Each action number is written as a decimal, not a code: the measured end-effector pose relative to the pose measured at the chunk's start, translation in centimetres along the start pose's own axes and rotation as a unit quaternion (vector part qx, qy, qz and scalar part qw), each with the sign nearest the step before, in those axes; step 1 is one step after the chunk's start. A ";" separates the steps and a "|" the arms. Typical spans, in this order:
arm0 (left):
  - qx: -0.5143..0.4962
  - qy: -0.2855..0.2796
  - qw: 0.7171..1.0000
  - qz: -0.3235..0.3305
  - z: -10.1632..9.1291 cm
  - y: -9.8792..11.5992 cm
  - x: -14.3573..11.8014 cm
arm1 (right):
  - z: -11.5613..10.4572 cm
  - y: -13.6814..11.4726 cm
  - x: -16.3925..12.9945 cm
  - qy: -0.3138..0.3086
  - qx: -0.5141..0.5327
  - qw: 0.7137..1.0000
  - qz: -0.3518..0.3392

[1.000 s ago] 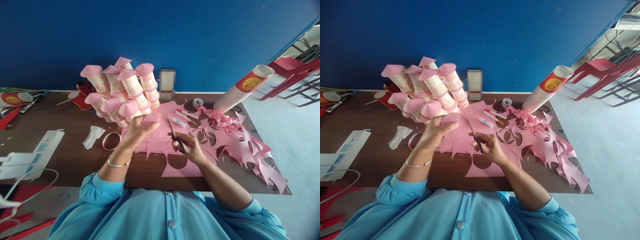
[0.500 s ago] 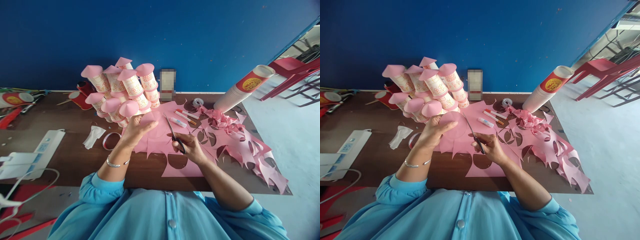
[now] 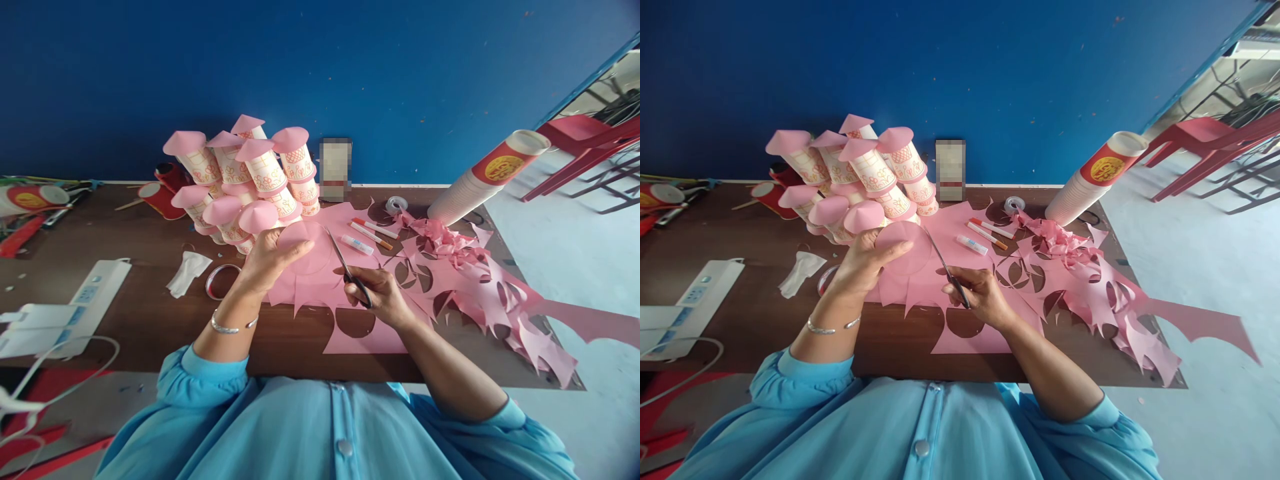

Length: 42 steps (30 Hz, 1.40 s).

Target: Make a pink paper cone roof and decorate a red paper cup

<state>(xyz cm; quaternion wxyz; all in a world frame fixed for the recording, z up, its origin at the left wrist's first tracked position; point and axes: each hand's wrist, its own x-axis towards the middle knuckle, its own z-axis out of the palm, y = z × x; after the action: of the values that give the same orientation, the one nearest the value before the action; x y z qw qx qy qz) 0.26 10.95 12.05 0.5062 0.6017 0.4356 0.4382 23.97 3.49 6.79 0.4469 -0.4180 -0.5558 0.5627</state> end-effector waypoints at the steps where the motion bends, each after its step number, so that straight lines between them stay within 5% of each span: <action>1: -0.002 0.002 1.000 -0.002 0.0 0.0 0.0 | 0.0 0.0 0.0 0.001 -0.001 1.000 0.001; 26: -0.011 0.032 0.999 -0.019 -0.3 -0.4 -0.4 | -0.2 0.1 0.3 0.005 0.035 0.999 0.037; 33: -0.068 0.068 0.995 -0.019 1.2 -0.6 -1.7 | 0.3 0.7 0.6 0.044 0.097 0.994 0.003; 42: -0.111 0.102 0.987 -0.050 3.8 -0.9 -3.8 | 3.1 -1.8 1.0 0.123 0.125 0.984 -0.026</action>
<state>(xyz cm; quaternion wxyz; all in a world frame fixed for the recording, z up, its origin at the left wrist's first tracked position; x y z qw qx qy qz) 2.94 6.51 10.42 0.5441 0.4708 0.4634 0.5173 20.76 3.67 8.75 0.5750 -0.4101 -0.4328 0.5603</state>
